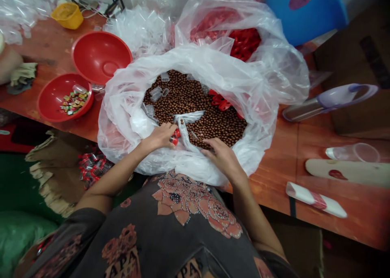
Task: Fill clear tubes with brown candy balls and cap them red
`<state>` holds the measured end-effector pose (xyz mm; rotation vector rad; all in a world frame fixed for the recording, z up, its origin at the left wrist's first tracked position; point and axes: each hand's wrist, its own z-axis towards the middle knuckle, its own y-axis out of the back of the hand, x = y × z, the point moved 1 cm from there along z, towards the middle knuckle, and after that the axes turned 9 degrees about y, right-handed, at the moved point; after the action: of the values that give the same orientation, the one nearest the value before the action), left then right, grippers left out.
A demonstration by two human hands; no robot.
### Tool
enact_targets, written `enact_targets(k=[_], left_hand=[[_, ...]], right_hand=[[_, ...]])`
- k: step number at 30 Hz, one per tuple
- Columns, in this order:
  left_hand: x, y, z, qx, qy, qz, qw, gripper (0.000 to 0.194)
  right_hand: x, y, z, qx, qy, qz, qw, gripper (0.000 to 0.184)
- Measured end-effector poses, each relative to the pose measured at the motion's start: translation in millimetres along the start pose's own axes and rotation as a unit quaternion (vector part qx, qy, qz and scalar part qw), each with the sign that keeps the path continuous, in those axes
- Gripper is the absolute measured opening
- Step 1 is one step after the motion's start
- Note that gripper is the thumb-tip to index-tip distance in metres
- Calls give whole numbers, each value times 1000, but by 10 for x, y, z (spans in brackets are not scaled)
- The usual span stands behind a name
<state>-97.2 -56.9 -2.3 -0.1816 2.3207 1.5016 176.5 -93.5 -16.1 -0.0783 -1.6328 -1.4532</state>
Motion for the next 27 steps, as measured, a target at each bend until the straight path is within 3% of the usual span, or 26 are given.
enact_targets(k=[2, 6, 10, 12, 14, 18, 21, 23, 25, 27], left_hand=[[-6, -57, 33, 29, -10, 0, 1000, 68], [6, -73, 59, 67, -35, -21, 997, 51], [35, -33, -7, 48, -94, -71, 992, 36], [58, 23, -44, 21, -85, -129, 988, 36], [95, 124, -81, -38, -46, -232, 971, 45], [254, 450, -321, -163, 35, -407, 898, 70], [548, 755, -807, -290, 114, -397, 864, 67], [855, 906, -1249, -362, 211, -345, 840, 67], [1222, 935, -1689, -325, 373, -271, 826, 72], [1570, 845, -2049, -275, 463, -203, 818, 67]], right_hand=[[23, -33, -11, 57, -4, -24, 998, 27], [59, -48, -34, 99, -10, -53, 994, 22], [66, -37, -98, 120, 1, -56, 991, 29], [63, -47, -136, 133, 7, -43, 990, 36], [68, -61, -150, 138, 7, -42, 989, 39], [172, -74, -49, 98, 40, -39, 994, 36], [323, -106, 105, 73, 75, -5, 994, 30], [409, -167, 206, 96, 84, 33, 991, 28], [453, -251, 292, 116, 79, 66, 988, 26], [452, -340, 365, 111, 65, 85, 988, 24]])
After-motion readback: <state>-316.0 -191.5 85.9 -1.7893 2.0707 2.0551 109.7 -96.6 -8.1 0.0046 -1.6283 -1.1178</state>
